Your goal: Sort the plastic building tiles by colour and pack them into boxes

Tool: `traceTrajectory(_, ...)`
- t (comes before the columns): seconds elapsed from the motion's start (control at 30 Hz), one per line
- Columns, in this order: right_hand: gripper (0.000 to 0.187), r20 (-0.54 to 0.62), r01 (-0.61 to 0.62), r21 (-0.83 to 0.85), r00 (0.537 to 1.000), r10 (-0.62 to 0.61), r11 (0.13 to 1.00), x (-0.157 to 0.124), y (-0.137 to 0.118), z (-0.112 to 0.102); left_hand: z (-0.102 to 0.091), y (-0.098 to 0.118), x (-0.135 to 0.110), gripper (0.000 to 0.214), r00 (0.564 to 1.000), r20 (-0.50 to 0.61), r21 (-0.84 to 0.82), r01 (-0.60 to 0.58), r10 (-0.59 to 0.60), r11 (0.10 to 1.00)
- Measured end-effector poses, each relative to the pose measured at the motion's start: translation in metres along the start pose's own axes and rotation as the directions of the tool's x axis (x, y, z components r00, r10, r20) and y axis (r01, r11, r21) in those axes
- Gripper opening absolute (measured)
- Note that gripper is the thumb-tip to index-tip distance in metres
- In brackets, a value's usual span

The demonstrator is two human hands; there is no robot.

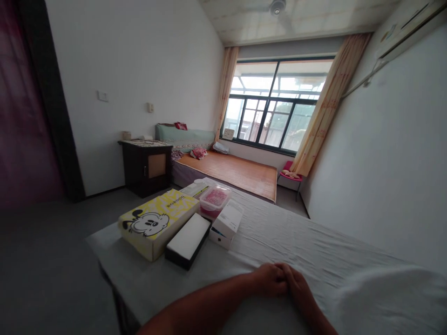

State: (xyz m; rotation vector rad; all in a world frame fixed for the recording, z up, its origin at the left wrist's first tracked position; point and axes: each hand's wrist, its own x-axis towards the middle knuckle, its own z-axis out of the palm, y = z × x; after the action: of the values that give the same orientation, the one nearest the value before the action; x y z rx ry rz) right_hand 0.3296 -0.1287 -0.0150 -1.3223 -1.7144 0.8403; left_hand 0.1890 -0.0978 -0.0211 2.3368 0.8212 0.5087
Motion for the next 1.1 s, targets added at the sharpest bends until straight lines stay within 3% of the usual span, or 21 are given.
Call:
traceTrajectory(0.17, 0.056, 0.122, -0.013, -0.141, 0.992, 0.03, 0.99, 0.019, -0.011, -0.003, -0.034, 0.009, -0.013, 0.021, 0.972, 0.216, 0.203, -0.136, 0.091, 0.97)
traceTrajectory(0.27, 0.047, 0.073, 0.056, -0.301, 0.997, -0.036, 0.952, 0.05, -0.036, 0.008, -0.067, 0.01, -0.044, 0.031, 0.955, 0.263, 0.227, -0.196, 0.134, 0.954)
traceTrajectory(0.4, 0.054, -0.08, 0.112, -0.369, 0.985, -0.151, 0.923, 0.098, -0.089, 0.057, -0.101, 0.006, -0.098, 0.03, 0.976, 0.199, 0.339, -0.154, 0.089, 0.928)
traceTrajectory(0.5, 0.076, -0.08, 0.001, -0.402, 0.996, -0.036, 0.916, 0.125, -0.122, 0.107, -0.113, 0.004, -0.13, 0.028, 0.986, 0.158, 0.458, -0.114, 0.045, 0.882)
traceTrajectory(0.57, 0.089, -0.046, -0.096, -0.439, 0.995, 0.085, 0.893, 0.136, -0.131, 0.133, -0.118, 0.003, -0.147, 0.028, 0.991, 0.134, 0.507, -0.086, 0.02, 0.858)
traceTrajectory(0.63, 0.095, -0.029, -0.169, -0.445, 0.984, 0.175, 0.879, 0.144, -0.132, 0.144, -0.121, 0.002, -0.159, 0.027, 0.994, 0.107, 0.525, -0.074, 0.02, 0.848)
traceTrajectory(0.77, 0.092, -0.073, -0.255, -0.372, 0.967, 0.246, 0.893, 0.154, -0.124, 0.133, -0.128, 0.003, -0.172, 0.021, 0.999, 0.029, 0.579, -0.041, 0.03, 0.814)
traceTrajectory(0.93, 0.102, -0.096, -0.278, -0.374, 0.96, 0.262, 0.885, 0.156, -0.132, 0.129, -0.126, 0.001, -0.161, 0.021, 0.999, -0.027, 0.577, -0.004, 0.025, 0.817)
traceTrajectory(1.1, 0.11, -0.058, -0.309, -0.34, 0.95, 0.308, 0.888, 0.152, -0.149, 0.141, -0.101, 0.001, -0.147, 0.02, 1.0, -0.017, 0.55, 0.016, -0.008, 0.835)
